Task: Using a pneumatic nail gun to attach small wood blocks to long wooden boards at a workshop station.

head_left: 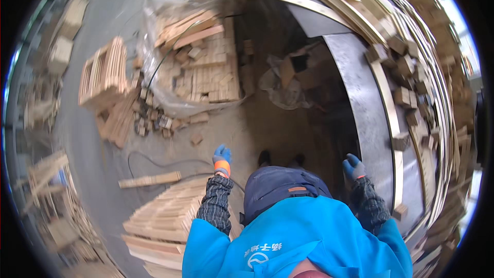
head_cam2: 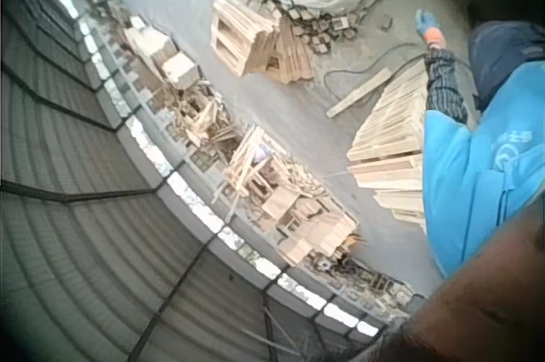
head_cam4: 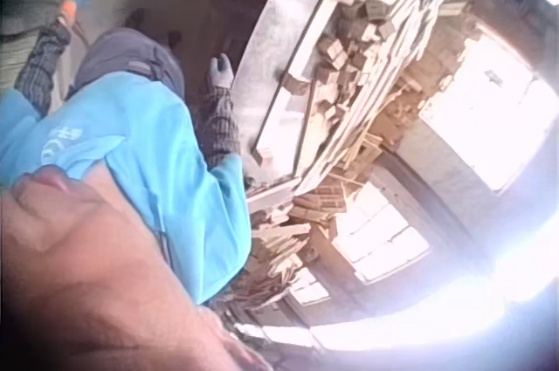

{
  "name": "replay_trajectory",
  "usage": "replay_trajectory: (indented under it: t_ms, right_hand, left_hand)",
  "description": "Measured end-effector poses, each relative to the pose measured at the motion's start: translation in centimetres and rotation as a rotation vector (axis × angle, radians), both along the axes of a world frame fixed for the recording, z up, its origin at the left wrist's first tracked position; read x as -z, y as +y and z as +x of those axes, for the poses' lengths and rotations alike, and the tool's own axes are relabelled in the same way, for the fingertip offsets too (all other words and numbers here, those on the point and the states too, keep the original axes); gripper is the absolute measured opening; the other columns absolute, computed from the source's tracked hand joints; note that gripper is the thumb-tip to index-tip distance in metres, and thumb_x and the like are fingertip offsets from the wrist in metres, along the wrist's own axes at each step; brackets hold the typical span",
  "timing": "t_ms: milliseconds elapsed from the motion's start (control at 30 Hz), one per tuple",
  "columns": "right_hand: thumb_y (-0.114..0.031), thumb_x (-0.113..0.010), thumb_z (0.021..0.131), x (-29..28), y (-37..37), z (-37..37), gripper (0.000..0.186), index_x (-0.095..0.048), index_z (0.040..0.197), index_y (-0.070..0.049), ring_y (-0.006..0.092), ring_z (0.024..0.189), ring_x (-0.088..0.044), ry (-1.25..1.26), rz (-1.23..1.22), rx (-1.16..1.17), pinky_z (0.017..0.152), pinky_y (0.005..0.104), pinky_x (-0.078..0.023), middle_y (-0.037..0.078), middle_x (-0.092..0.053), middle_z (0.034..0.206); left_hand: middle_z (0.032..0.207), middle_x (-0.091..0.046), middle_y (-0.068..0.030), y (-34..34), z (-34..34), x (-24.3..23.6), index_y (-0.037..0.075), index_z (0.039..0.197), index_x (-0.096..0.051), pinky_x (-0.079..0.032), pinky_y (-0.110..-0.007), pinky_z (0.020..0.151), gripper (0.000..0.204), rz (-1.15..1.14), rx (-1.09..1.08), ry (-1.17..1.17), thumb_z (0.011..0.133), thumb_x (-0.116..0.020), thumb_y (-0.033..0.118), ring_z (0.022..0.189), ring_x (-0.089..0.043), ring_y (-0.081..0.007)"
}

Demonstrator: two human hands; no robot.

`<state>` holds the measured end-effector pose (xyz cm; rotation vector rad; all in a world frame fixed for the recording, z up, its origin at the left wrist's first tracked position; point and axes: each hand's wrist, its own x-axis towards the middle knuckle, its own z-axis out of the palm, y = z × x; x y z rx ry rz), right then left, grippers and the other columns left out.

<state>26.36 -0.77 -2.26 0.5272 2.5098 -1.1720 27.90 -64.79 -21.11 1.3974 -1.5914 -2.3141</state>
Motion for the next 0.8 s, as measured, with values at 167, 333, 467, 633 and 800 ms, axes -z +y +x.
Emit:
replay_trajectory:
  t_ms: [167, 333, 467, 633, 800]
  right_hand:
    - [-0.024, -0.077, 0.100, -0.6, -2.4, 14.1, 0.047, -0.070, 0.138, 0.002, 0.0277, 0.117, -0.077, -0.141, -0.068, 0.197, 0.104, 0.0397, -0.059, 0.023, -0.079, 0.125]
    - [-0.024, -0.076, 0.100, 0.2, 0.2, 19.4, 0.037, -0.077, 0.128, 0.000, 0.0247, 0.102, -0.080, -0.110, 0.040, 0.344, 0.093, 0.0383, -0.062, 0.018, -0.083, 0.110]
    - [-0.018, -0.072, 0.105, 0.3, 3.0, 16.8, 0.027, -0.078, 0.123, 0.001, 0.0100, 0.082, -0.071, -0.006, -0.307, 0.691, 0.074, 0.0281, -0.058, 0.006, -0.079, 0.092]
    - [-0.017, -0.073, 0.105, -3.1, 5.7, 8.1, 0.027, -0.076, 0.124, 0.002, 0.0135, 0.089, -0.074, 0.246, -0.141, 0.710, 0.082, 0.0300, -0.059, 0.009, -0.080, 0.097]
    - [-0.016, -0.079, 0.101, -8.9, 7.4, -7.8, 0.038, -0.072, 0.134, 0.002, 0.0220, 0.105, -0.078, 0.446, -0.026, 0.471, 0.094, 0.0355, -0.061, 0.017, -0.081, 0.112]
  left_hand:
    - [0.116, -0.075, -0.0050, 7.6, -6.0, -5.6, 0.020, 0.147, -0.064, -0.057, -0.050, 0.076, 0.046, 0.070, 0.307, -0.114, 0.105, -0.056, 0.036, 0.091, -0.070, -0.0301]
    - [0.117, -0.076, -0.0052, 21.3, -10.1, -10.8, 0.010, 0.148, -0.063, -0.060, -0.040, 0.077, 0.048, 0.091, 0.618, -0.156, 0.102, -0.077, 0.015, 0.091, -0.073, -0.0199]
    - [0.118, -0.077, -0.0119, 28.6, -13.7, -15.3, 0.001, 0.145, -0.065, -0.063, -0.036, 0.082, 0.046, -0.123, 0.793, -0.013, 0.102, -0.075, 0.015, 0.096, -0.076, -0.0224]
    - [0.113, -0.078, -0.0088, 31.3, -21.5, -18.9, 0.002, 0.143, -0.067, -0.061, -0.033, 0.078, 0.044, -0.053, 0.874, 0.051, 0.102, -0.075, 0.014, 0.087, -0.074, -0.0169]
    - [0.110, -0.079, -0.0098, 34.2, -30.5, -19.5, 0.000, 0.142, -0.067, -0.061, -0.033, 0.078, 0.042, -0.041, 0.902, 0.070, 0.102, -0.070, 0.013, 0.086, -0.075, -0.0175]
